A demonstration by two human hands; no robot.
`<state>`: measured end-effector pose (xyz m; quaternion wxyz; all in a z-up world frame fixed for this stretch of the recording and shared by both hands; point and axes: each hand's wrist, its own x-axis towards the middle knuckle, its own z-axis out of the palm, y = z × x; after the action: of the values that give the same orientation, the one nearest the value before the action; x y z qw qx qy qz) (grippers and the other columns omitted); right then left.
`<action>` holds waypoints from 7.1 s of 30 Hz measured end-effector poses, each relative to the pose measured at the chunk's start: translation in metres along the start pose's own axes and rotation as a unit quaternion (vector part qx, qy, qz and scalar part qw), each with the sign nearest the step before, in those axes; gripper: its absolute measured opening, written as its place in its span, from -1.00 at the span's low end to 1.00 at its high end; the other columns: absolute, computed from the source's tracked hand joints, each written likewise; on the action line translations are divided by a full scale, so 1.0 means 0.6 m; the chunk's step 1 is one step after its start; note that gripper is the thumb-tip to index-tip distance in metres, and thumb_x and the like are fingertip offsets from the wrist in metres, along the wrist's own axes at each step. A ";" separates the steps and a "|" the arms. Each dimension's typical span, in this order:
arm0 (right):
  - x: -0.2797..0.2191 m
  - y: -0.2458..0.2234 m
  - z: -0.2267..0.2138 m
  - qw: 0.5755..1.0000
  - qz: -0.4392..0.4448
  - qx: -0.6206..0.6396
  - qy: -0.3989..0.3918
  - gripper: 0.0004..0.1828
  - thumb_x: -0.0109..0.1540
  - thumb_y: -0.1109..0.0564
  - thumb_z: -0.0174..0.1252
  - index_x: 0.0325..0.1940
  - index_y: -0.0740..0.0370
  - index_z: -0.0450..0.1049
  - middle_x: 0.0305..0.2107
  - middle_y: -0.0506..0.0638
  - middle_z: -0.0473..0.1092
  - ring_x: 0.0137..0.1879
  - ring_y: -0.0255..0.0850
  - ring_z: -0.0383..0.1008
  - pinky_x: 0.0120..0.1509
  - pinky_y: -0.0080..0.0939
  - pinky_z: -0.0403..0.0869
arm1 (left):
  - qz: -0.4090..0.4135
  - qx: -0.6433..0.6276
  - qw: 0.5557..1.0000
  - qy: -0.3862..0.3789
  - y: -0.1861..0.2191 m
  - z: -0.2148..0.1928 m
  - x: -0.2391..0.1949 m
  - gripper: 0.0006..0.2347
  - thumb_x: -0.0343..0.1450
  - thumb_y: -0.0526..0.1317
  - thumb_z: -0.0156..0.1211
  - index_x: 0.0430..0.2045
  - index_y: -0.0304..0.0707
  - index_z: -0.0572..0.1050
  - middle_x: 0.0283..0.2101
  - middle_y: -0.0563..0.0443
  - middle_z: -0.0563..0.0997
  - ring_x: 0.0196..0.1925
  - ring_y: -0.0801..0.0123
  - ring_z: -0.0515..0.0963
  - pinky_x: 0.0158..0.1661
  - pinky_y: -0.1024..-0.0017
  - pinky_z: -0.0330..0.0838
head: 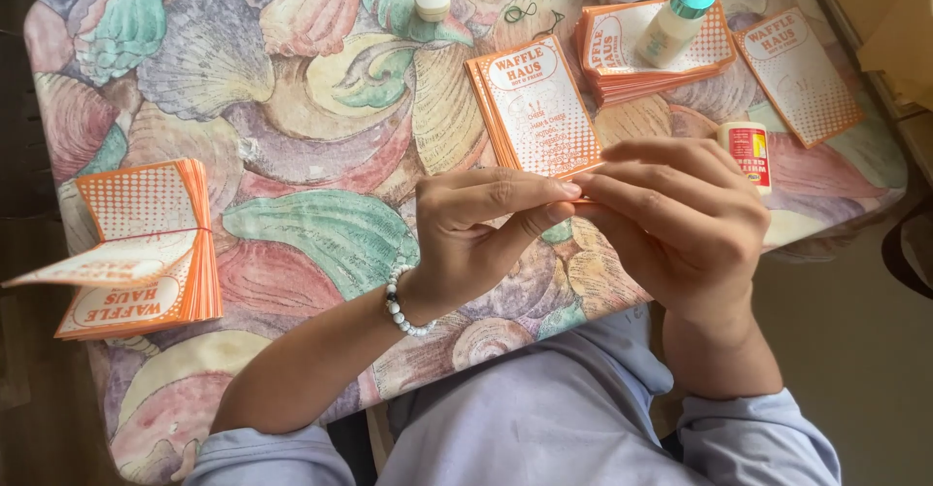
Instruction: Gluing and folding paper bags at a workstation
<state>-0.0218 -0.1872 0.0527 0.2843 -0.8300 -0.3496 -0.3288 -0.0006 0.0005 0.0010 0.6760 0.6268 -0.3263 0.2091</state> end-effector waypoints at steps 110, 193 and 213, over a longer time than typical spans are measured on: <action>-0.306 0.252 0.047 0.816 0.411 0.400 0.072 -0.17 0.37 -0.16 -0.06 0.67 0.13 -0.07 0.22 0.36 0.35 0.29 0.23 0.42 0.32 0.09 0.43 | -0.139 -0.072 0.987 0.021 -0.068 0.012 0.051 -0.93 0.46 -0.29 0.33 -0.30 -0.31 0.68 -0.58 -0.04 0.68 -0.47 0.51 0.67 -0.25 0.52 0.60; -0.279 0.175 0.044 0.957 0.213 -0.113 -0.162 -0.44 0.42 -0.03 -0.01 0.42 0.35 0.38 0.09 0.37 0.46 0.26 0.31 0.44 0.30 0.24 0.38 | 0.062 0.277 0.851 -0.443 -0.216 -0.040 -0.021 -0.68 0.40 -0.02 0.14 -0.07 -0.18 0.48 0.13 -0.16 0.56 0.30 -0.02 0.50 0.32 0.05 0.24; -0.261 0.265 -0.127 0.756 0.643 0.107 0.060 -0.84 0.28 0.15 0.28 -0.10 0.02 0.46 -0.32 -0.23 0.41 -0.24 -0.44 0.41 -0.19 -0.48 0.37 | 0.116 0.354 0.743 -0.556 -0.248 0.033 -0.032 -0.41 0.46 -0.01 -0.27 0.48 -0.05 0.04 0.55 -0.06 -0.02 0.58 0.07 -0.10 0.43 -0.17 -0.33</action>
<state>-0.0104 -0.3966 -0.0551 0.5364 -0.8020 0.2511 -0.0775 0.0854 -0.0352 -0.1183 0.0744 0.7833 -0.6172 0.0007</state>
